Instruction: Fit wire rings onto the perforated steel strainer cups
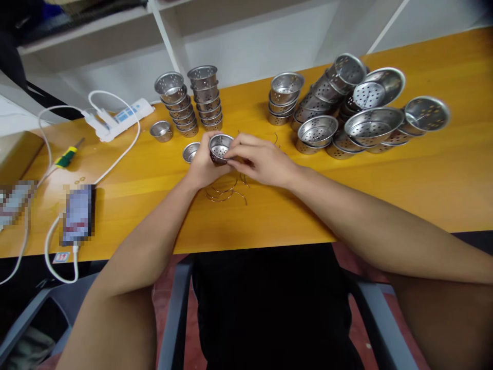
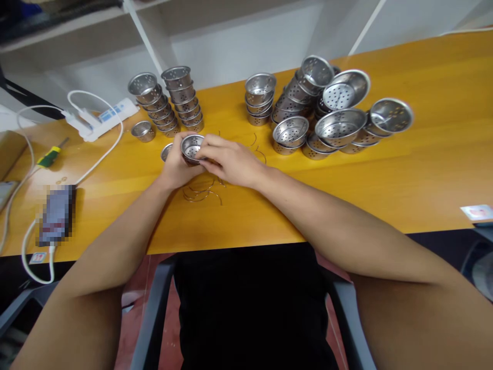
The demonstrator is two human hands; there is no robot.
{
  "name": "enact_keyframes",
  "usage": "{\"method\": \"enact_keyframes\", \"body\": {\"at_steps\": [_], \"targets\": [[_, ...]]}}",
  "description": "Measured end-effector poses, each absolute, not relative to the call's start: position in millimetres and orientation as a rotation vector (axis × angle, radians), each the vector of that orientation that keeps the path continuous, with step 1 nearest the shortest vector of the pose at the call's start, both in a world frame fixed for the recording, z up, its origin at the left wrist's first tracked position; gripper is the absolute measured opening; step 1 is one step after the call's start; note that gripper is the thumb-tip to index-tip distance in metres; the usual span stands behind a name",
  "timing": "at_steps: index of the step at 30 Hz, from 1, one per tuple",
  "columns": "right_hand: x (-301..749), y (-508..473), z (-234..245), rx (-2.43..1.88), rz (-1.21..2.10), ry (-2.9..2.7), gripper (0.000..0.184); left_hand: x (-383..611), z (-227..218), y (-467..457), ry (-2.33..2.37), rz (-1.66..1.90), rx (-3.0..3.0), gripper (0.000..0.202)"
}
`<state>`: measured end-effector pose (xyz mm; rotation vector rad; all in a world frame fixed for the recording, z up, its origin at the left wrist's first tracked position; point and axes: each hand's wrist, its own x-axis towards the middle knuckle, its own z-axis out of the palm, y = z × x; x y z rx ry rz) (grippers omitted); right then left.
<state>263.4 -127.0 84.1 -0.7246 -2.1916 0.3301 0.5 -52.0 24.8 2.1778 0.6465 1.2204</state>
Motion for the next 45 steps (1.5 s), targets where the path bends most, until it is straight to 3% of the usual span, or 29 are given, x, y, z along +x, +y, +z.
{"method": "enact_keyframes", "body": {"at_steps": [8,12,15,19,27,35,45], "targets": [[281.3,-103.6,80.8,-0.983,0.223,-2.038,0.017,6.6,16.2,-61.0,0.765,1.074,1.99,0.114],[301.5,-80.2,69.0,-1.207,0.235,-1.958,0.017,5.0,19.2,-64.0,0.832,1.045,1.996,0.103],[312.5,-66.6,58.6,-1.279,0.288,-1.905,0.026,5.1,22.0,-65.5,0.824,1.047,2.004,0.095],[317.2,-60.3,51.5,-1.316,0.378,-1.868,0.042,6.4,25.4,-67.4,0.821,1.044,1.994,0.091],[318.7,-58.7,50.0,-1.334,0.422,-1.883,0.042,6.0,29.5,-68.5,0.815,1.026,2.018,0.087],[316.8,-59.1,47.7,-1.378,0.366,-1.928,0.063,4.5,28.1,-67.7,0.776,1.052,2.068,0.079],[314.7,-63.0,49.0,-1.222,0.342,-1.99,0.062,3.1,26.6,-66.0,0.735,1.068,2.076,0.069]]}}
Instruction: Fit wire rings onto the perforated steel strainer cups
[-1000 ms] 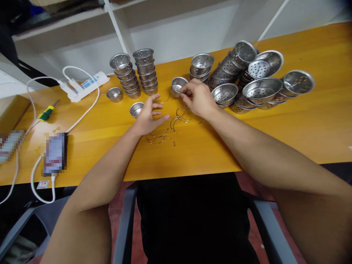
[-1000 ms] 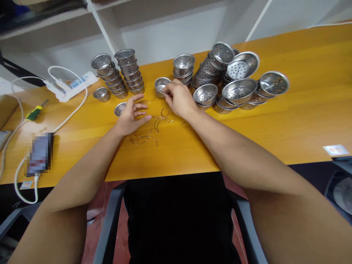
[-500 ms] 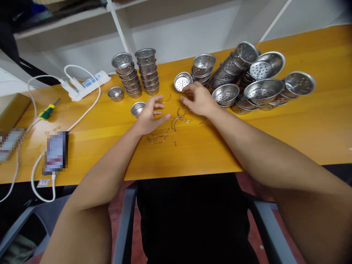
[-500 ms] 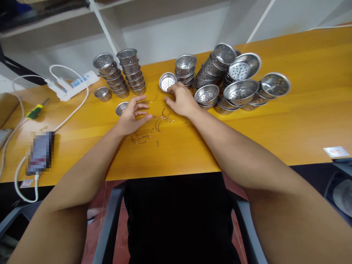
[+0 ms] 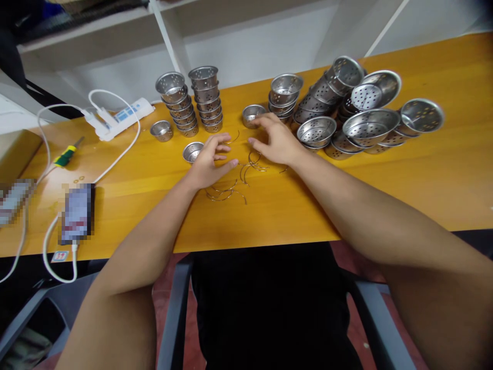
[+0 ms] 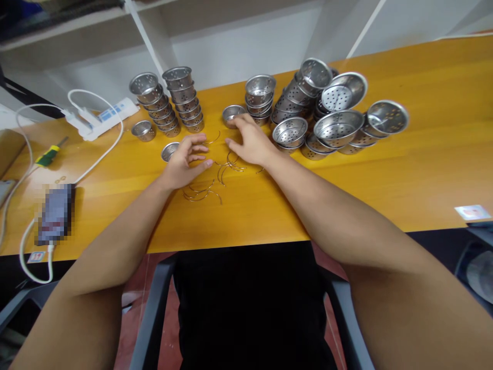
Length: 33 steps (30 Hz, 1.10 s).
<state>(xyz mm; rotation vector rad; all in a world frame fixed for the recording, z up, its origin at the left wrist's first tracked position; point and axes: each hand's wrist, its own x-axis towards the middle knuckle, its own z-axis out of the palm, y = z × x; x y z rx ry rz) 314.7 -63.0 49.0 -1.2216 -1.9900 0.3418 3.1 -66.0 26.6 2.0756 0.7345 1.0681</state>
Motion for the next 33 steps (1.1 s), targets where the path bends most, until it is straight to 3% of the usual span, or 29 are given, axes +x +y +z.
{"method": "enact_keyframes", "body": {"at_steps": [8,10,13,18,25,31,33], "targets": [[314.6,-62.5,46.9,-1.281,0.352,-1.98,0.069,1.2,59.0,-71.6,0.736,1.228,2.301,0.052],[313.0,-64.9,49.5,-1.25,0.357,-1.996,0.067,-6.3,66.7,-65.3,0.836,1.297,2.386,0.058],[310.3,-68.8,54.4,-1.197,0.378,-2.011,0.064,-24.8,66.1,-48.9,1.088,1.378,2.372,0.085],[308.6,-72.2,59.4,-1.168,0.371,-1.988,0.061,-60.1,37.5,-23.8,1.612,1.2,2.163,0.126],[308.2,-82.4,73.8,-1.213,0.372,-2.133,0.047,-71.7,27.9,-14.6,1.36,1.25,2.169,0.106],[325.0,-84.0,78.5,-1.251,0.397,-2.439,0.072,-49.5,44.9,-28.3,1.328,1.203,2.158,0.12],[328.3,-82.1,76.5,-1.193,0.475,-2.522,0.072,-47.0,43.6,-29.2,1.311,1.174,2.144,0.122]]}}
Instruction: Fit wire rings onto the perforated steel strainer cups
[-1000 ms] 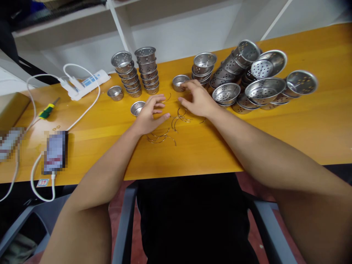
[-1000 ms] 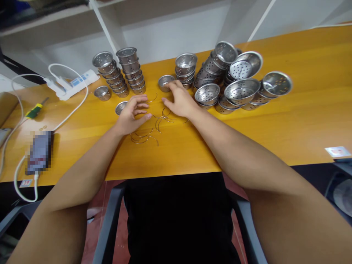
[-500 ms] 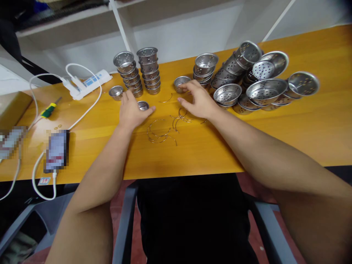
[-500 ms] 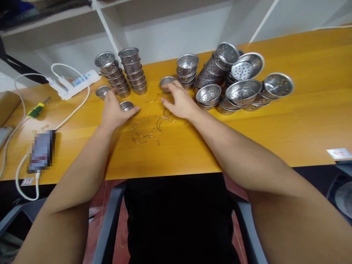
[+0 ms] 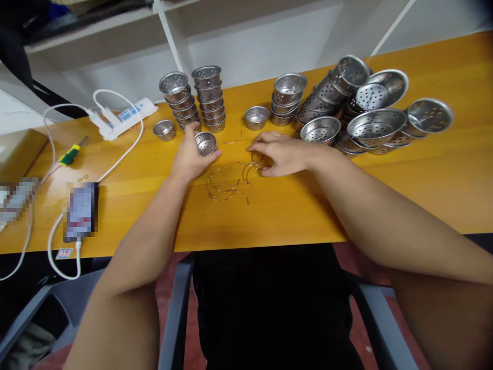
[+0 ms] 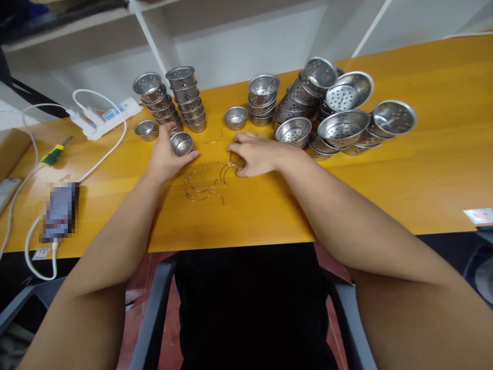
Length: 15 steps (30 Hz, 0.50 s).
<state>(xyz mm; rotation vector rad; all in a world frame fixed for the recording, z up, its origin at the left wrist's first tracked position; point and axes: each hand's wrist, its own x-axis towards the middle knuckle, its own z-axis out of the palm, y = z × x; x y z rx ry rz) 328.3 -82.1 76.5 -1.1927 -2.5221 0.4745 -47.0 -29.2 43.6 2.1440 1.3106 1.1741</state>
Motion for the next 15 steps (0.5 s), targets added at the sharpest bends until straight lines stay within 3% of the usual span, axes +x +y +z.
{"method": "enact_keyframes", "body": {"at_steps": [6,15], "targets": [[312.6,-88.5,82.2,-1.168,0.533,-2.538,0.016,-40.3,46.5,-37.0,1.307,1.127,2.145,0.116],[293.1,-108.3,104.3,-1.259,0.437,-2.655,0.011,-30.6,52.8,-48.2,1.307,0.966,2.255,0.114]]}}
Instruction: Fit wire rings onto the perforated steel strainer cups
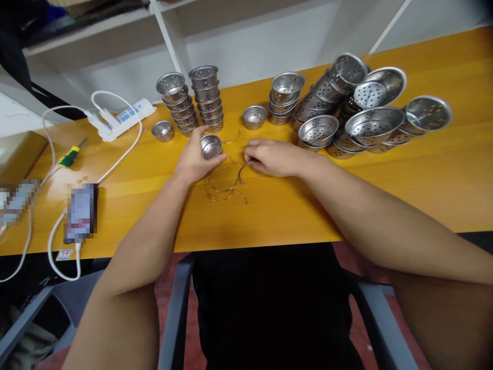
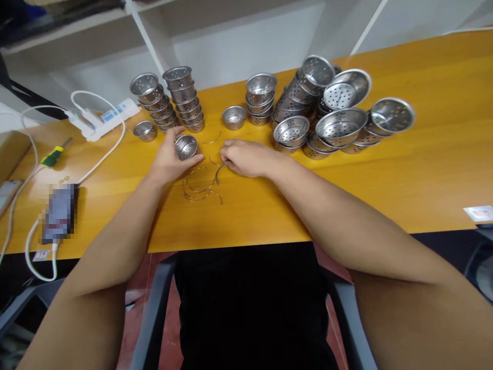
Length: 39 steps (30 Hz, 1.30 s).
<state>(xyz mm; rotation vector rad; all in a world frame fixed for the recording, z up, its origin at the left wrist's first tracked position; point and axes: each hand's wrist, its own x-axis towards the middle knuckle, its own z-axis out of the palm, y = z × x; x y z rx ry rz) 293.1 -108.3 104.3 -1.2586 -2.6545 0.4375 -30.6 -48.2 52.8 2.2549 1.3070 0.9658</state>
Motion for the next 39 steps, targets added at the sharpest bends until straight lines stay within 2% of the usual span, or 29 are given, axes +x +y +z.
{"method": "enact_keyframes", "body": {"at_steps": [4,6,14,18,24,27,31,33,35,39], "targets": [[294.1,-105.9,102.8,-1.11,0.468,-2.518,0.01,-33.2,37.7,-31.7,1.144,1.137,2.285,0.136],[295.2,-104.1,101.1,-1.074,0.512,-2.441,0.011,-32.9,32.3,-25.7,1.072,1.22,2.282,0.138],[301.8,-94.7,90.8,-0.967,0.468,-2.392,0.023,-28.7,37.2,-27.8,0.909,1.398,2.271,0.119],[302.7,-93.5,88.8,-0.974,0.513,-2.292,0.009,-26.2,40.4,-30.3,0.892,1.425,2.291,0.114],[301.4,-87.8,79.7,-0.994,0.613,-2.167,0.008,-24.9,38.6,-33.7,0.88,1.438,2.283,0.11],[302.1,-85.2,76.1,-0.993,0.632,-2.088,0.013,-26.1,41.9,-35.5,0.91,1.439,2.317,0.106],[301.7,-87.8,77.4,-0.982,0.666,-2.022,0.033,-27.1,47.8,-36.2,0.91,1.428,2.395,0.103],[300.4,-90.3,79.2,-0.972,0.655,-2.015,0.031,-26.8,48.5,-36.4,0.899,1.431,2.405,0.101],[298.6,-92.2,80.6,-0.964,0.628,-2.015,0.019,-26.2,47.5,-37.1,0.91,1.421,2.379,0.1],[296.6,-92.9,81.9,-0.941,0.533,-2.064,0.029,-25.7,42.7,-38.1,0.961,1.372,2.302,0.101]]}}
